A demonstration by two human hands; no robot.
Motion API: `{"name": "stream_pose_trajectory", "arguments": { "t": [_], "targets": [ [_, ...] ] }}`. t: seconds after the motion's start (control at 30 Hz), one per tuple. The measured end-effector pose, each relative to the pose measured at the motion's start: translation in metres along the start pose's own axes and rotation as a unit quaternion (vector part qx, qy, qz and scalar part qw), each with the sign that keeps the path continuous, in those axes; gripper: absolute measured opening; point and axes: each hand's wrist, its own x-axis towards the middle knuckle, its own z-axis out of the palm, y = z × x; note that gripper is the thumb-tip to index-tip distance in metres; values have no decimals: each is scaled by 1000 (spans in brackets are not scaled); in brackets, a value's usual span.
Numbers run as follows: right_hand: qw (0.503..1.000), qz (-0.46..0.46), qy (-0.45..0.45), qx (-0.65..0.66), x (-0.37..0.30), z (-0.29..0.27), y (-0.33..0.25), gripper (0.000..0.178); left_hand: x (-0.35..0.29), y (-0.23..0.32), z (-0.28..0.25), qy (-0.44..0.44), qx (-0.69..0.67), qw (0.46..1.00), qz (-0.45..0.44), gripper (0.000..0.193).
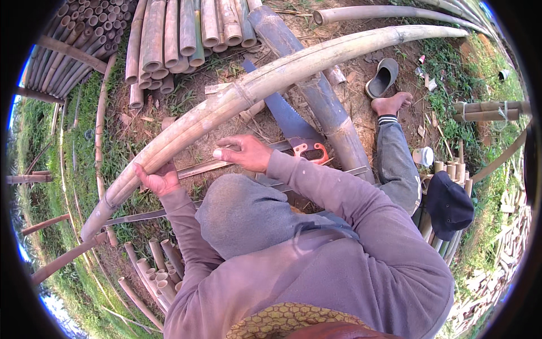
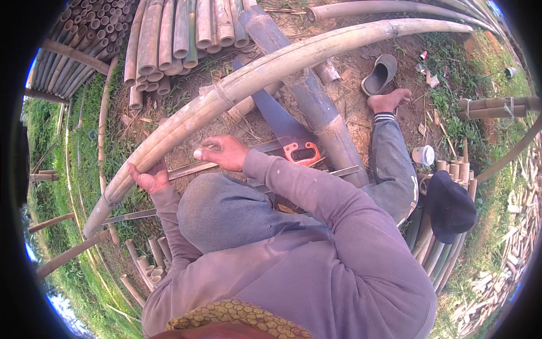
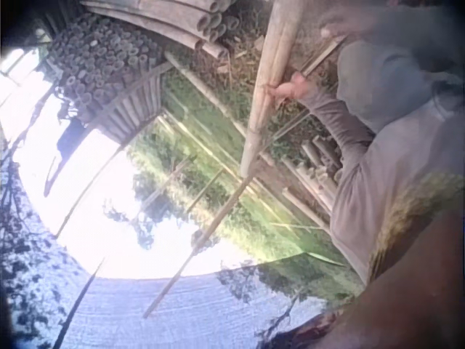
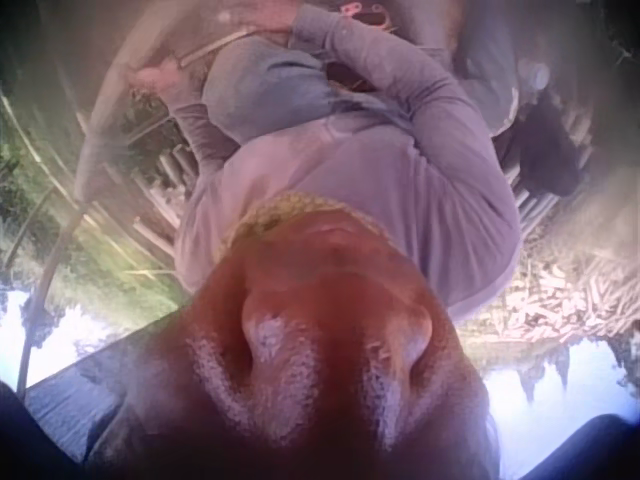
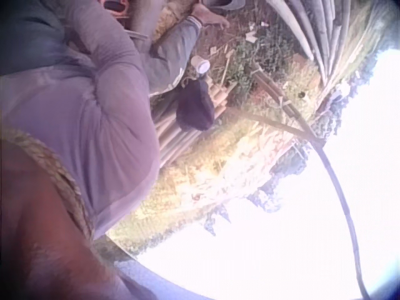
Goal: The person sits on the ground and uses a hand saw to cut bamboo poles into shorter sections. They repeatedly position a pole on a support, saw through it, and set the cut piece aside.
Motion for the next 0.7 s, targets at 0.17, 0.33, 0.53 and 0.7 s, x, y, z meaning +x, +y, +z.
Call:
{"name": "stream_pose_trajectory", "arguments": {
  "t": [0.17,0.33,0.53,0.7],
  "targets": [
    [845,-219,270,-406,-52,-128,12,44,73,80,-80,120,58,990,46,80],
    [777,-150,302,-531,-99,-214,37,44,121,129,-129,222,64,972,52,78],
    [814,34,21,-580,-118,-129,103,46,156,119,-185,276,26,961,-12,76],
    [785,236,-1,-573,-107,-98,150,55,160,112,-155,277,65,959,-14,74]
  ]
}}
